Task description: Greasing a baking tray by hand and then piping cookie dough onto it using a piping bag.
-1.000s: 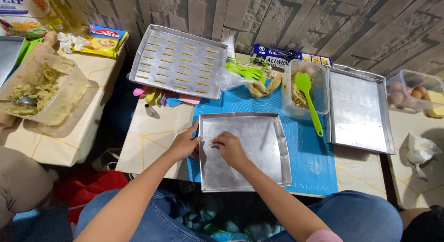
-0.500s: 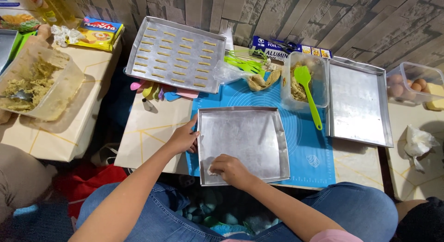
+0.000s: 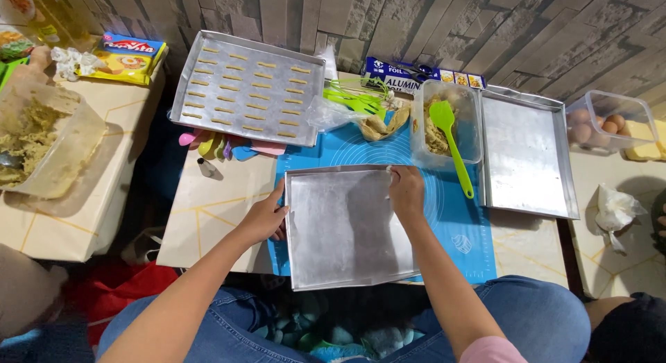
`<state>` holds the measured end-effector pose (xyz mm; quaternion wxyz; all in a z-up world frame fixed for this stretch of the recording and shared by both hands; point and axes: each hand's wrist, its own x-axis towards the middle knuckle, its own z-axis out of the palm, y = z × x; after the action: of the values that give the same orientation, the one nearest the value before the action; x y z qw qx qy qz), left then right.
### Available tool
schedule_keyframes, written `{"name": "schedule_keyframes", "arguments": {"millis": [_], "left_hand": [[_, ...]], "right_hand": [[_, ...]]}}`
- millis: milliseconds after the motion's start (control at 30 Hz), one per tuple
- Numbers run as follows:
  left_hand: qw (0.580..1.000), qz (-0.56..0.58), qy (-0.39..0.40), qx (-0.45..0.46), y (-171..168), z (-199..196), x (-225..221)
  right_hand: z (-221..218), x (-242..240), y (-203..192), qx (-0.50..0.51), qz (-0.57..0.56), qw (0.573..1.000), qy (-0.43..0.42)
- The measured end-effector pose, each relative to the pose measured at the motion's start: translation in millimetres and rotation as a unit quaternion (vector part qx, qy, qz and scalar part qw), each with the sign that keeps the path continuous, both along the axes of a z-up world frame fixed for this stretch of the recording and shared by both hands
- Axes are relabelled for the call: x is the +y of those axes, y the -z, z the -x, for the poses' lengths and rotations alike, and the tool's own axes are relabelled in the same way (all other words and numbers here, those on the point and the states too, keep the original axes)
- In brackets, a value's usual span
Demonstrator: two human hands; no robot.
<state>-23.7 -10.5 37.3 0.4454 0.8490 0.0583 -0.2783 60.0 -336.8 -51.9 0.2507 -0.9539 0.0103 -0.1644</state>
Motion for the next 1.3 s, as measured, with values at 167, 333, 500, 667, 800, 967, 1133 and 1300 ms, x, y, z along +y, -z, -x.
{"name": "schedule_keyframes", "arguments": {"millis": [167,333,500,667,800,967,1133,1300], "left_hand": [[1.000,0.003,0.001,0.017,-12,-1,-1],[0.999,0.007,-0.003,0.031,-10,-5,-1],[0.999,0.031,-0.018,0.037,-6,-6,0],[0.997,0.059,-0.025,0.036,23,-14,6],[0.996,0.075,-0.031,0.043,28,-16,7],[0.995,0.084,-0.033,0.051,40,-21,8],[0.992,0.104,-0.052,0.054,45,-20,10],[0.996,0.072,-0.037,0.036,57,-21,15]], "right_hand": [[-16,5,35,-0.009,0.085,0.996,0.015],[-2,40,19,-0.046,0.115,0.992,-0.033],[4,84,16,-0.069,0.076,0.987,-0.124],[7,130,14,-0.108,0.044,0.971,-0.207],[8,156,20,-0.135,0.066,0.958,-0.242],[11,175,13,-0.143,0.024,0.943,-0.300],[24,165,10,-0.108,-0.048,0.931,-0.346],[67,150,-5,-0.026,-0.106,0.916,-0.385]]}}
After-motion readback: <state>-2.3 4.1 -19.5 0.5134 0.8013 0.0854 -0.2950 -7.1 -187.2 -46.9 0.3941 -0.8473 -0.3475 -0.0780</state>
